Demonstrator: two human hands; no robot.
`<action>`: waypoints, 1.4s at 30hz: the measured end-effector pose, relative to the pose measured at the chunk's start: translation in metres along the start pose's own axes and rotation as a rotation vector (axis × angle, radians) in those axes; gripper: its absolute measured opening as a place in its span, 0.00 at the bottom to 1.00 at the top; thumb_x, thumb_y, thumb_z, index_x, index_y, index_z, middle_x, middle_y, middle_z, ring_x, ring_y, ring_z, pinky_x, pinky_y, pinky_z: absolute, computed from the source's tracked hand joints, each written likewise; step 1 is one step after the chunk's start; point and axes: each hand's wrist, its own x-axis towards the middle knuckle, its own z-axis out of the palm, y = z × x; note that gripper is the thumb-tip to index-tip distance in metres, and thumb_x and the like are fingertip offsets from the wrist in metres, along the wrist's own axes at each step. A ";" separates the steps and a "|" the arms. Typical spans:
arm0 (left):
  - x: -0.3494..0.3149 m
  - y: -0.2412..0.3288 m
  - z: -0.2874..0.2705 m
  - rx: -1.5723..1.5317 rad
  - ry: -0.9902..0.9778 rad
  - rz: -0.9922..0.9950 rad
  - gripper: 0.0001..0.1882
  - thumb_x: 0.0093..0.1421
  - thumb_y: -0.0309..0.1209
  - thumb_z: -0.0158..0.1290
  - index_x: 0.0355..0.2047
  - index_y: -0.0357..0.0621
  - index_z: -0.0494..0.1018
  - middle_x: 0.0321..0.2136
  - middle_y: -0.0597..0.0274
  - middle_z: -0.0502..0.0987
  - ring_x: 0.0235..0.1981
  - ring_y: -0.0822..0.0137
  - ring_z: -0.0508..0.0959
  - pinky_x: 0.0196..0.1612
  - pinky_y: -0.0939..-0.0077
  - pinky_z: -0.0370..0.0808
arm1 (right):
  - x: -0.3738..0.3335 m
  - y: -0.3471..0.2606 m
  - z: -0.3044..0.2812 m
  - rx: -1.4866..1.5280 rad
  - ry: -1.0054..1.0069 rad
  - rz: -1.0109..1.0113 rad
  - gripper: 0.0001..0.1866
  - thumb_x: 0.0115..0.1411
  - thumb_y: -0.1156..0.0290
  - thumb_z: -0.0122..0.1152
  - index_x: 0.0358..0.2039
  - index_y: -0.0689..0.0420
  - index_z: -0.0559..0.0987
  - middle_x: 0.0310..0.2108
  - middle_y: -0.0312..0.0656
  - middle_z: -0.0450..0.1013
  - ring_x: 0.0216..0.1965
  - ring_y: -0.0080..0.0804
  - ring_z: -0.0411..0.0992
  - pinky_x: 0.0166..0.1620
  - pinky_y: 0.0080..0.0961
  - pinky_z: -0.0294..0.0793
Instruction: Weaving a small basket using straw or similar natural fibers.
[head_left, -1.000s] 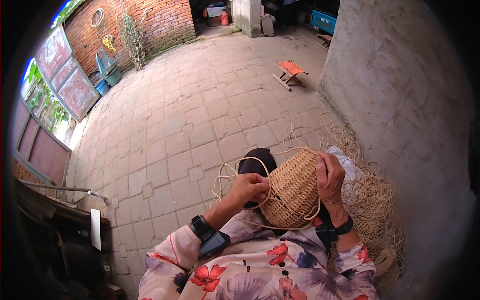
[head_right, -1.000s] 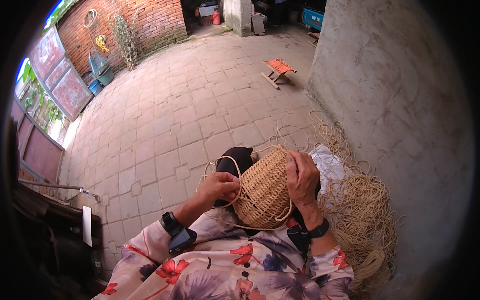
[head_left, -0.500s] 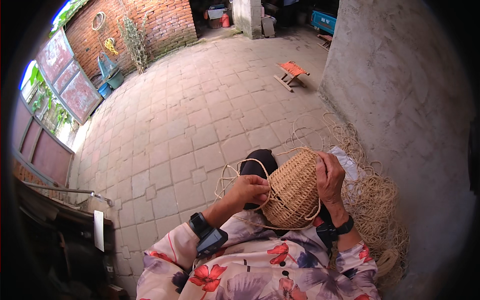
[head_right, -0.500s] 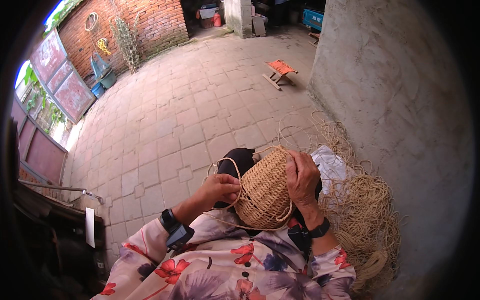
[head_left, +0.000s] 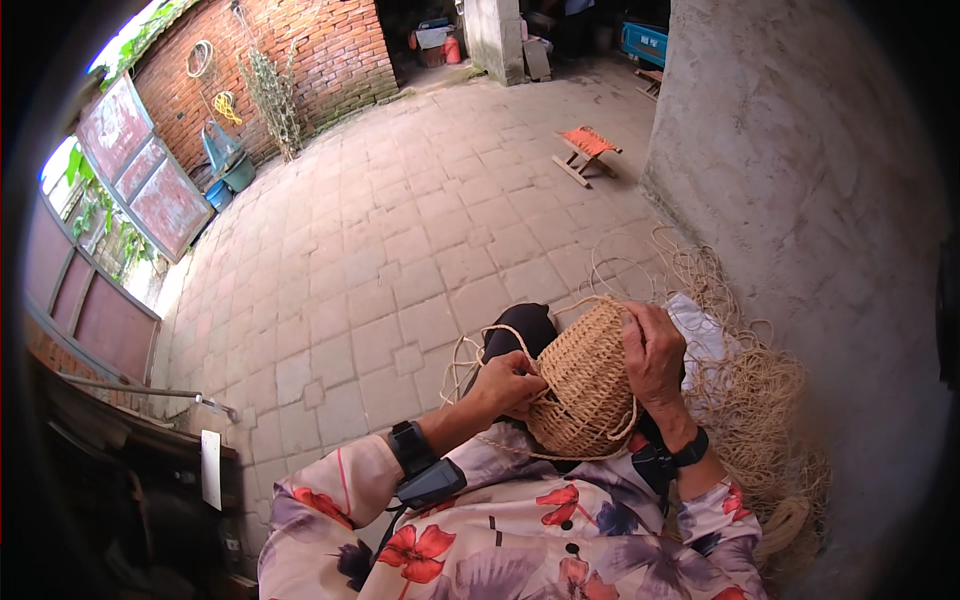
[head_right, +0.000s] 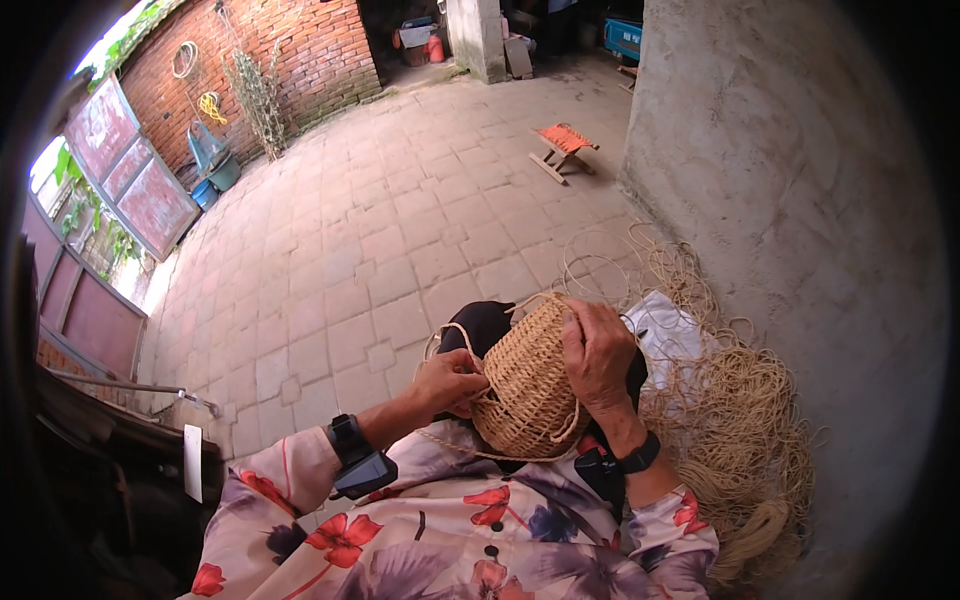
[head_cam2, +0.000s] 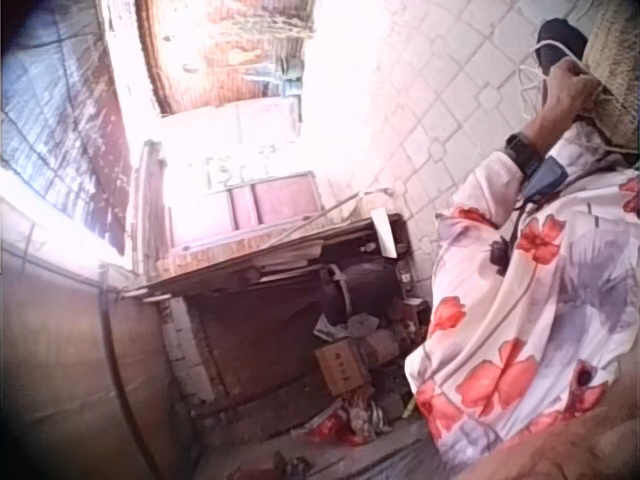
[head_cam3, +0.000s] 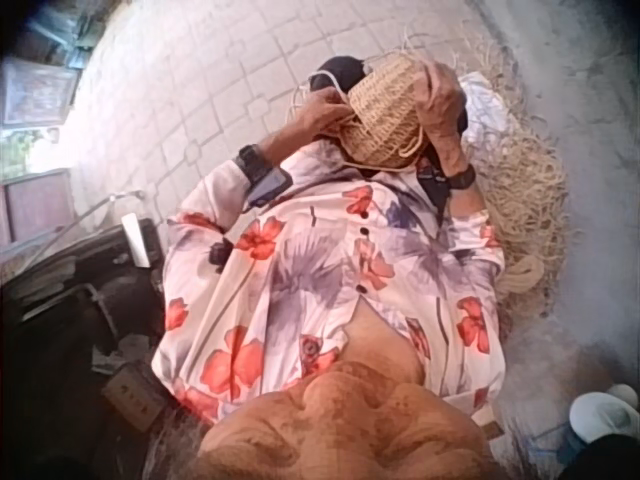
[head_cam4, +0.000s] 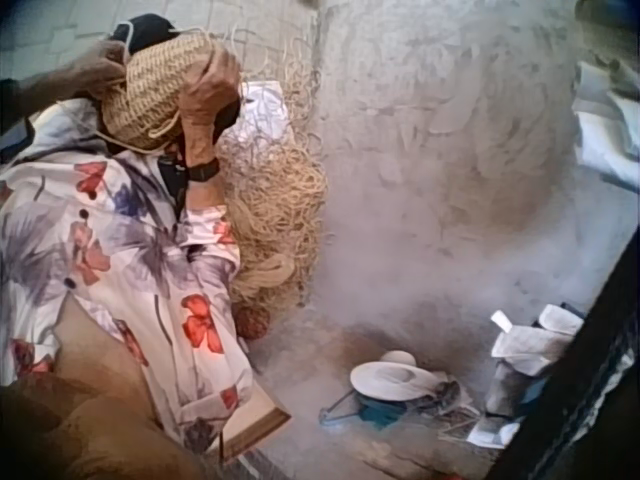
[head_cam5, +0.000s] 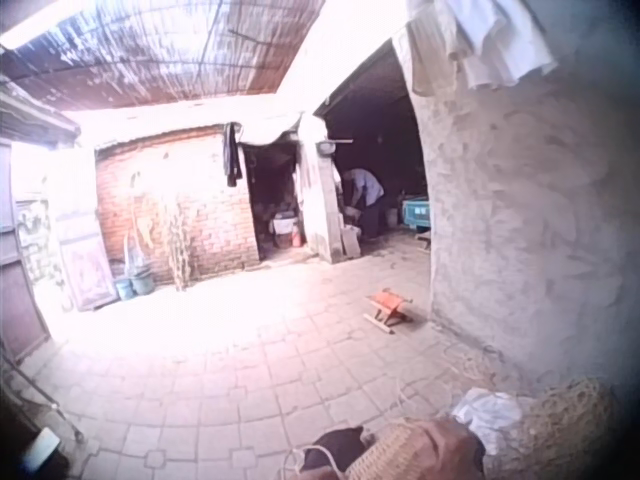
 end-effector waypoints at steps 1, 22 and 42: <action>0.003 -0.005 0.003 0.104 0.078 0.067 0.10 0.55 0.33 0.60 0.35 0.43 0.75 0.24 0.66 0.77 0.22 0.74 0.77 0.29 0.83 0.76 | 0.000 0.000 0.001 -0.005 0.015 -0.018 0.09 0.59 0.72 0.53 0.38 0.61 0.78 0.31 0.48 0.75 0.34 0.48 0.74 0.39 0.38 0.73; -0.005 -0.007 0.017 0.358 -0.176 0.358 0.09 0.59 0.30 0.54 0.32 0.34 0.76 0.21 0.67 0.75 0.22 0.77 0.75 0.24 0.80 0.73 | -0.025 0.038 -0.003 0.377 0.016 0.350 0.08 0.60 0.71 0.54 0.30 0.63 0.75 0.21 0.46 0.70 0.24 0.36 0.71 0.31 0.31 0.69; -0.005 -0.039 -0.040 -0.398 0.244 0.388 0.08 0.64 0.32 0.55 0.38 0.42 0.77 0.25 0.69 0.76 0.22 0.78 0.74 0.26 0.84 0.73 | 0.014 0.011 0.007 -0.095 -0.054 0.001 0.07 0.57 0.70 0.58 0.25 0.59 0.74 0.24 0.46 0.72 0.29 0.47 0.72 0.33 0.39 0.71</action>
